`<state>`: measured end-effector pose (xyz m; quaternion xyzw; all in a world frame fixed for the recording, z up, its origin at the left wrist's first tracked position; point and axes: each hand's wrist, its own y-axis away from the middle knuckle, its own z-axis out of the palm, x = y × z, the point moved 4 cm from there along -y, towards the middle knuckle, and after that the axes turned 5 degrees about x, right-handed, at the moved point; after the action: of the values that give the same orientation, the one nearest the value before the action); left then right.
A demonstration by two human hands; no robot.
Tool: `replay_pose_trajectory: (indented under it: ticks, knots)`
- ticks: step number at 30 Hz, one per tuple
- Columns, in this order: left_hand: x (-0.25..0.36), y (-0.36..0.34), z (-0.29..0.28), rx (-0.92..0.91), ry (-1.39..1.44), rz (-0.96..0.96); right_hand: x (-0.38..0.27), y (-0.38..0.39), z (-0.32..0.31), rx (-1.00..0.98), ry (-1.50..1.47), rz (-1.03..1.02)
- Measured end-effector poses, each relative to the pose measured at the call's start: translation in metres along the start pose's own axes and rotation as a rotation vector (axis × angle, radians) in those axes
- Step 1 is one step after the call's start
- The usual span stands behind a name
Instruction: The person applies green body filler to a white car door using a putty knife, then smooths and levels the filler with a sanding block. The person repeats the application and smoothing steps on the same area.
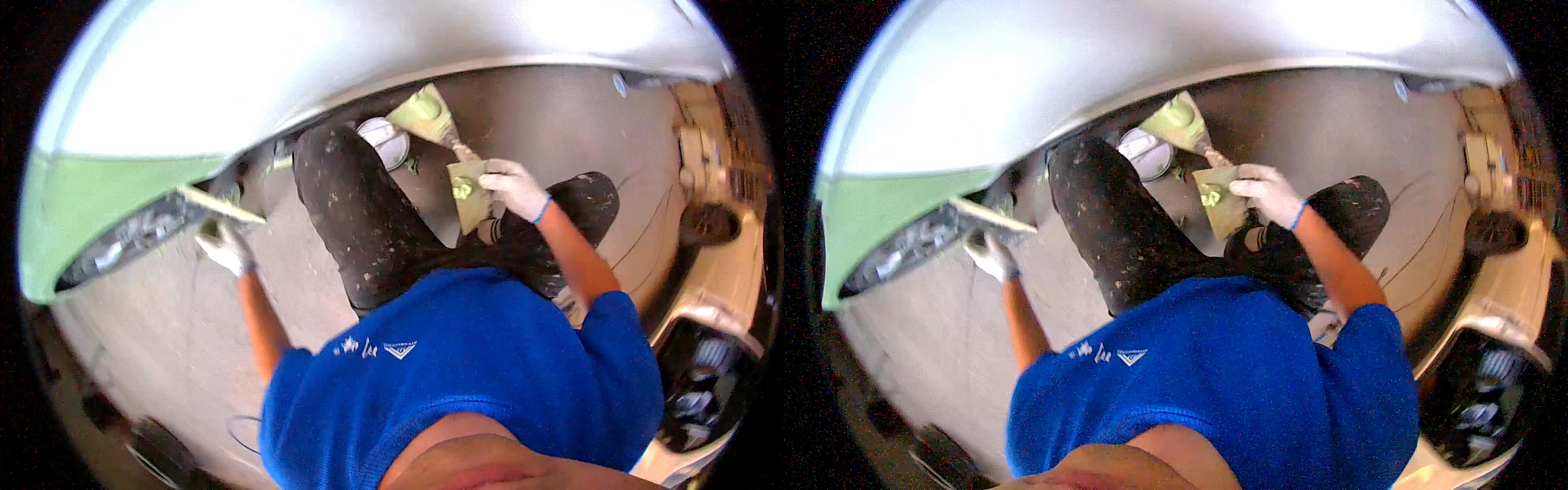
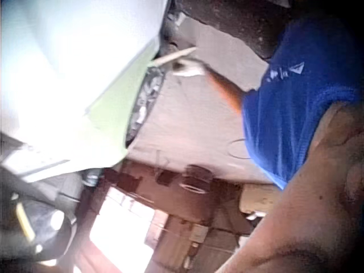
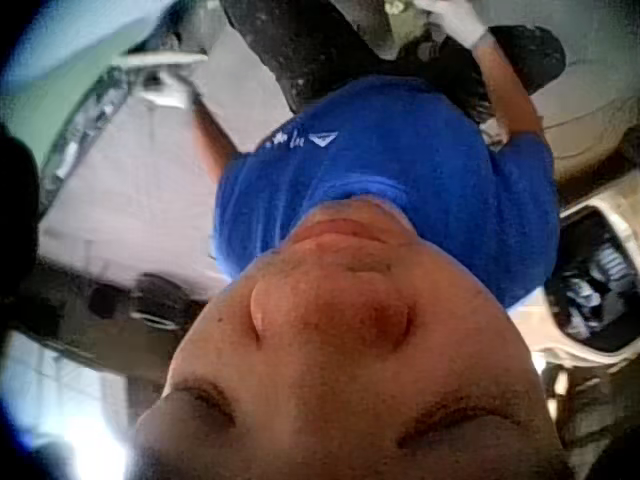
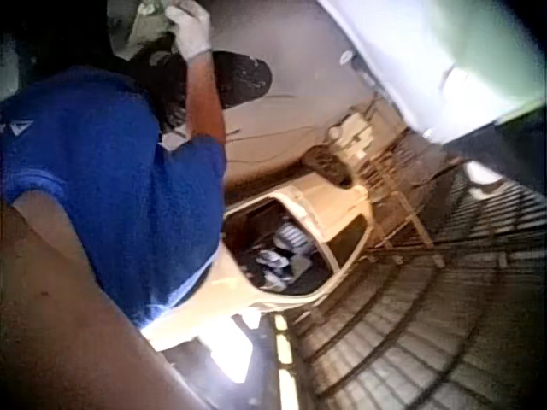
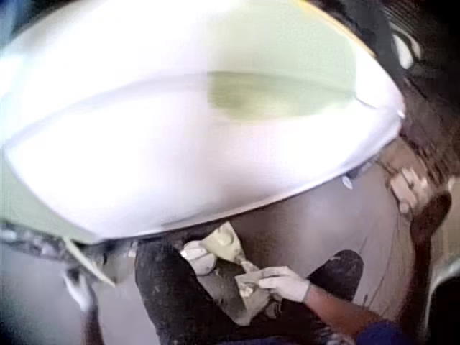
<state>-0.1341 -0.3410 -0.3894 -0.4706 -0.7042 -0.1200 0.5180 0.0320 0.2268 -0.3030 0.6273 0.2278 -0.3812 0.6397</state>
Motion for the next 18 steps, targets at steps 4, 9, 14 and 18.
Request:
replay_pose_trajectory:
  ticks: [4,9,14,18]
  knots:
    - [0.285,0.125,0.076,-0.945,0.143,0.260,-0.053,0.029,-0.018,-0.044,-0.080,-0.167]
    - [0.384,0.229,0.193,-1.446,0.401,0.149,-0.075,0.026,-0.051,-0.224,0.155,-0.384]
    - [0.454,0.282,0.305,-1.527,0.751,-0.263,-0.108,0.012,-0.173,-0.079,0.037,-0.383]
    - [0.558,0.324,0.368,-1.489,0.450,0.277,-0.123,0.073,-0.316,0.318,-0.486,-0.460]
